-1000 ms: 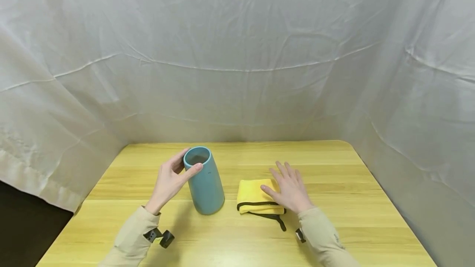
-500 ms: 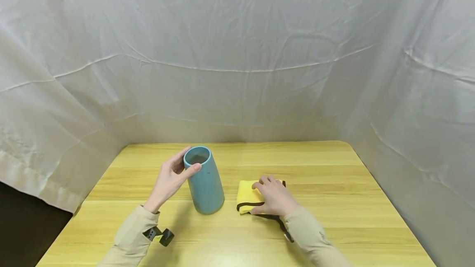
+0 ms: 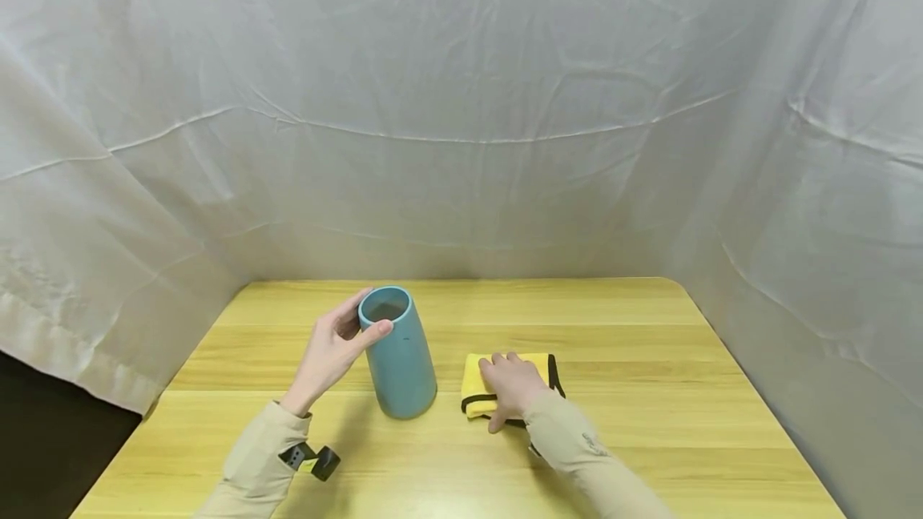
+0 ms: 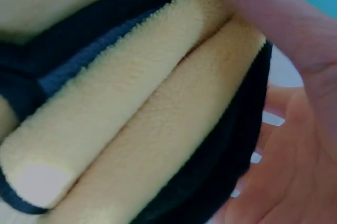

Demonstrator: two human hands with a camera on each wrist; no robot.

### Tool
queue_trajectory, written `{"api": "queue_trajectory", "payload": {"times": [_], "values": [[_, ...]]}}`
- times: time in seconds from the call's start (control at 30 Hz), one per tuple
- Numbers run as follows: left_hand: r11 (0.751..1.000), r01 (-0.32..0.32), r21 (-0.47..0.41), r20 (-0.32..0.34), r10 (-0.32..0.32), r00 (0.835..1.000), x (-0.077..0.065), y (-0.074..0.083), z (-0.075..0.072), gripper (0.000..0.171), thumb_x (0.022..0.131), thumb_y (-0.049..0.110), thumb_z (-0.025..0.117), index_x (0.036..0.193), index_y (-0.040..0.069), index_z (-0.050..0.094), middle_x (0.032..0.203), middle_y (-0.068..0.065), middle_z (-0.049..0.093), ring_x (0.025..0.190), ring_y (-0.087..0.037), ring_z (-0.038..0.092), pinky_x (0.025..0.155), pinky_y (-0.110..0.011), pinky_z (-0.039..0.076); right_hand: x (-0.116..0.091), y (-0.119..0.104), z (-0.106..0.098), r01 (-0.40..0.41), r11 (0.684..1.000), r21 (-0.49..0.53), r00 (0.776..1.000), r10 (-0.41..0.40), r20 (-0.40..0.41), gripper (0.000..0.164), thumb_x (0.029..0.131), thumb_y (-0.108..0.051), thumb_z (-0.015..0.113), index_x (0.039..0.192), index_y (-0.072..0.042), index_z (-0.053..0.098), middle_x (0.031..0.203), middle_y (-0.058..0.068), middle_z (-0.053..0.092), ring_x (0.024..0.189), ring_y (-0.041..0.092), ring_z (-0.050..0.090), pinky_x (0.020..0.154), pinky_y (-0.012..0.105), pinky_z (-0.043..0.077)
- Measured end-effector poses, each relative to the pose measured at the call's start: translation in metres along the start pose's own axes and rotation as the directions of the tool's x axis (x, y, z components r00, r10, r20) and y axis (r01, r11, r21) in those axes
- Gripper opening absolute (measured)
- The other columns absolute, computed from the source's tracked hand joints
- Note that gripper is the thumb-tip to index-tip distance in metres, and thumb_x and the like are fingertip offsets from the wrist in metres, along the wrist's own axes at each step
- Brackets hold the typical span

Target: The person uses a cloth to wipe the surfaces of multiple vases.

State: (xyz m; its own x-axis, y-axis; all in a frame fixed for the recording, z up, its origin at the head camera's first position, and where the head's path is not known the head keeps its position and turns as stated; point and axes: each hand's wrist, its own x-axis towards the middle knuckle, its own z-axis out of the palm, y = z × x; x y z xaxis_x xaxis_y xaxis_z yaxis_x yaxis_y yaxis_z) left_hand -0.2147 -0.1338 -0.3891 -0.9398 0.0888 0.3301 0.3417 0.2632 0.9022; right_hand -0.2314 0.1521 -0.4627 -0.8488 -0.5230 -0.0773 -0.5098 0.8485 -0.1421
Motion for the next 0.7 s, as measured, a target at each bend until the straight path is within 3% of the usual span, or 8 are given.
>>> {"api": "queue_trajectory", "payload": {"times": [0.17,0.3,0.43,0.7], "values": [[1.0,0.003,0.001,0.002,-0.003,1.0,0.0,0.0,0.0,0.067,0.088,0.022,0.079,0.146,0.005,0.051,0.143,-0.016,0.06,0.135,-0.029,0.056,0.114,-0.041,0.044,0.007,-0.003,-0.001,-0.032,0.997,-0.075,0.999,0.034,0.025,0.064,0.053,-0.033,0.1,0.088,-0.017,0.049,0.084,0.0,0.053,0.079,0.022,0.053,0.066,0.039,0.05],[1.0,0.006,0.003,0.007,-0.006,1.0,0.0,0.0,0.0,0.068,0.088,0.023,0.079,0.147,0.005,0.05,0.144,-0.016,0.059,0.136,-0.029,0.055,0.114,-0.042,0.043,0.009,-0.002,-0.004,-0.001,0.994,-0.111,0.999,0.005,0.035,0.057,0.057,-0.027,0.099,0.084,-0.016,0.05,0.079,-0.002,0.052,0.074,0.018,0.05,0.067,0.034,0.049],[1.0,0.001,-0.001,0.011,-0.001,1.0,0.0,-0.001,-0.001,0.067,0.088,0.023,0.079,0.147,0.006,0.051,0.143,-0.015,0.059,0.136,-0.029,0.056,0.114,-0.042,0.043,0.01,-0.001,-0.007,0.058,0.991,-0.117,0.998,-0.058,0.006,0.049,0.062,-0.014,0.096,0.083,-0.014,0.053,0.078,-0.002,0.054,0.071,0.014,0.048,0.066,0.032,0.048],[1.0,0.005,0.001,0.01,-0.005,1.0,0.0,0.001,0.0,0.067,0.088,0.022,0.079,0.146,0.005,0.051,0.142,-0.016,0.06,0.135,-0.029,0.057,0.114,-0.042,0.044,0.014,-0.002,0.0,0.054,0.98,-0.19,0.996,-0.065,-0.056,0.044,0.059,0.001,0.091,0.082,-0.012,0.056,0.08,0.003,0.062,0.075,0.021,0.059,0.072,0.037,0.054]]}}
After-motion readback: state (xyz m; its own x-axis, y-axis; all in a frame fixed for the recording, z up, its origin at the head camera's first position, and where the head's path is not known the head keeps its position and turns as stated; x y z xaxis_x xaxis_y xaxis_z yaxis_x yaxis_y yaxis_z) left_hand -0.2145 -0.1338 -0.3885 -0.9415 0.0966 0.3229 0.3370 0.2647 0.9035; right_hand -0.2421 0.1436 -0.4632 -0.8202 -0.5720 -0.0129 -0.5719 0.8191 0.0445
